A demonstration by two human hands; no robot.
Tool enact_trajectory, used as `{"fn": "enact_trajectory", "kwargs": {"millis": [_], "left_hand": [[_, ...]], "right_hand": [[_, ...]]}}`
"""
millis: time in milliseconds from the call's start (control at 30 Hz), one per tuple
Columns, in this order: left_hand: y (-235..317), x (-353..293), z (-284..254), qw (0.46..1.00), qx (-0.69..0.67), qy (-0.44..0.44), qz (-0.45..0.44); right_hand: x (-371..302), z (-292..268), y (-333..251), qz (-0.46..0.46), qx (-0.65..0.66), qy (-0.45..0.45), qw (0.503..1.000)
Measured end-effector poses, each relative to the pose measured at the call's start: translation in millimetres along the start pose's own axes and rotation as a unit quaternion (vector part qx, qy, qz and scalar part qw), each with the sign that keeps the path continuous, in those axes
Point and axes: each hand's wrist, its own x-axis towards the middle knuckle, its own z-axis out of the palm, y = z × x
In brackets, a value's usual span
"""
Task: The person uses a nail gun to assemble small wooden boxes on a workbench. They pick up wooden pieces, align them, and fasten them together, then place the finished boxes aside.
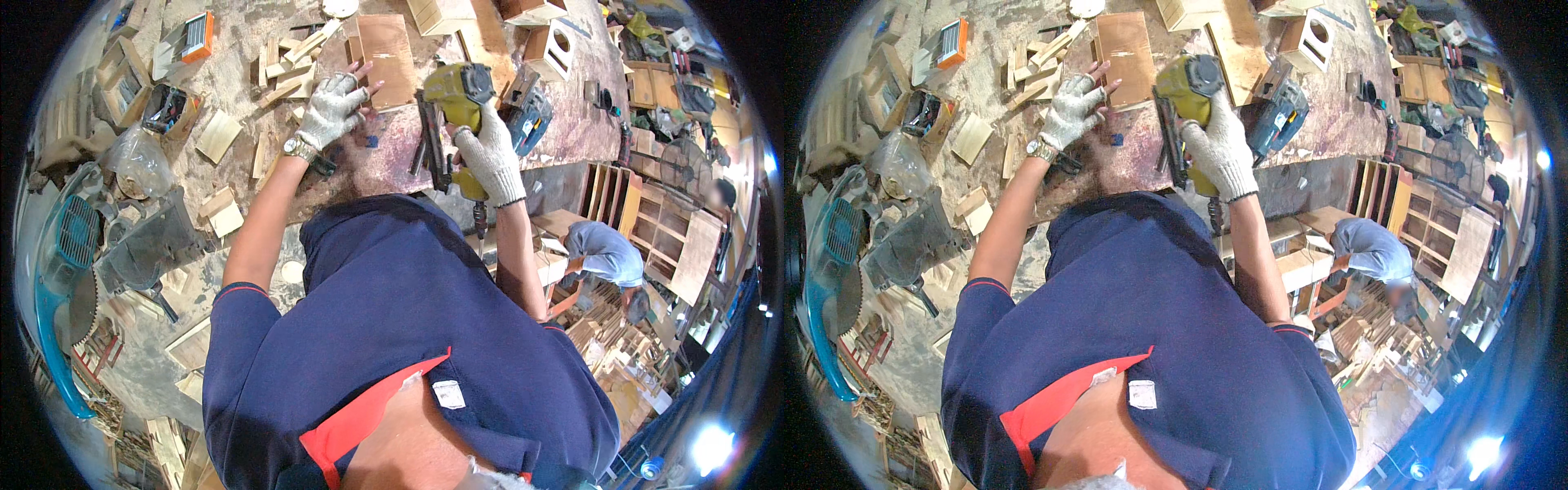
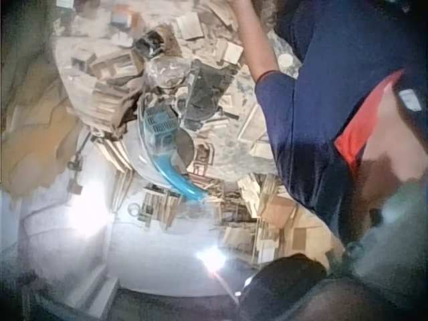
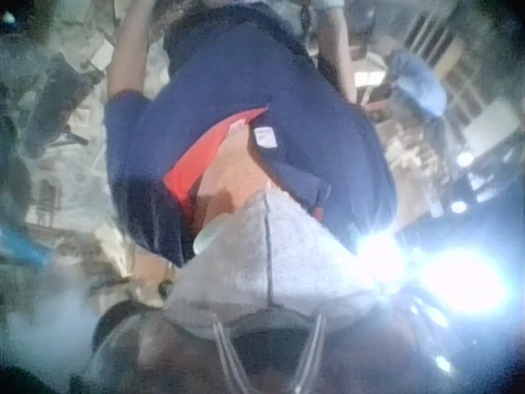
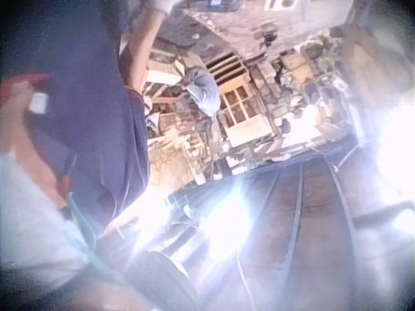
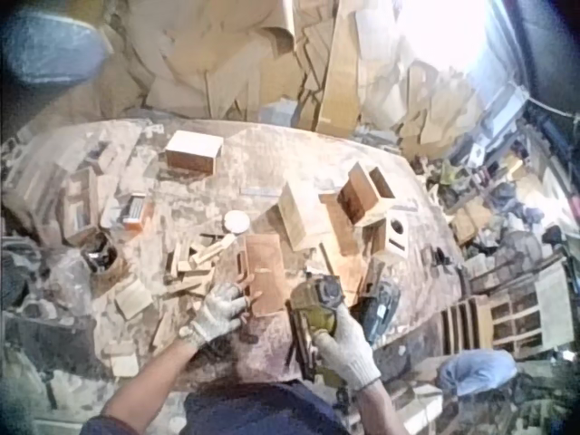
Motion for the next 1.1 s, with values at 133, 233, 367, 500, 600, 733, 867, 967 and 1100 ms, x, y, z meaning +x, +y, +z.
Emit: {"fn": "enact_trajectory", "kwargs": {"millis": [133,233,367,500,600,733,867,967,1100], "left_hand": [[8,-1,3,1.000,0.020,0.003,-0.023],[26,5,24,0.969,-0.107,0.107,-0.194],[49,28,53,0.881,-0.237,0.139,-0.386],[59,45,55,0.702,-0.522,0.261,-0.408],[52,40,47,0.433,-0.730,0.308,-0.430],[44,14,54,0.302,-0.856,0.259,-0.332],[37,-1,67,0.315,-0.847,0.247,-0.349],[42,-13,60,0.427,-0.713,0.263,-0.490],[56,-20,29,0.734,-0.370,0.310,-0.478]], "right_hand": [[23,1,45,0.005,-0.115,0.109,0.987],[42,18,88,-0.011,-0.222,0.207,0.953],[59,44,125,-0.013,-0.258,0.179,0.949],[49,62,132,-0.100,-0.246,0.174,0.948],[54,66,119,-0.206,-0.076,0.229,0.948],[95,60,94,0.154,0.630,-0.185,0.739],[118,80,64,0.022,0.541,-0.171,0.823],[129,78,49,0.013,0.572,-0.191,0.797],[139,77,34,-0.103,0.440,-0.214,0.866]]}}
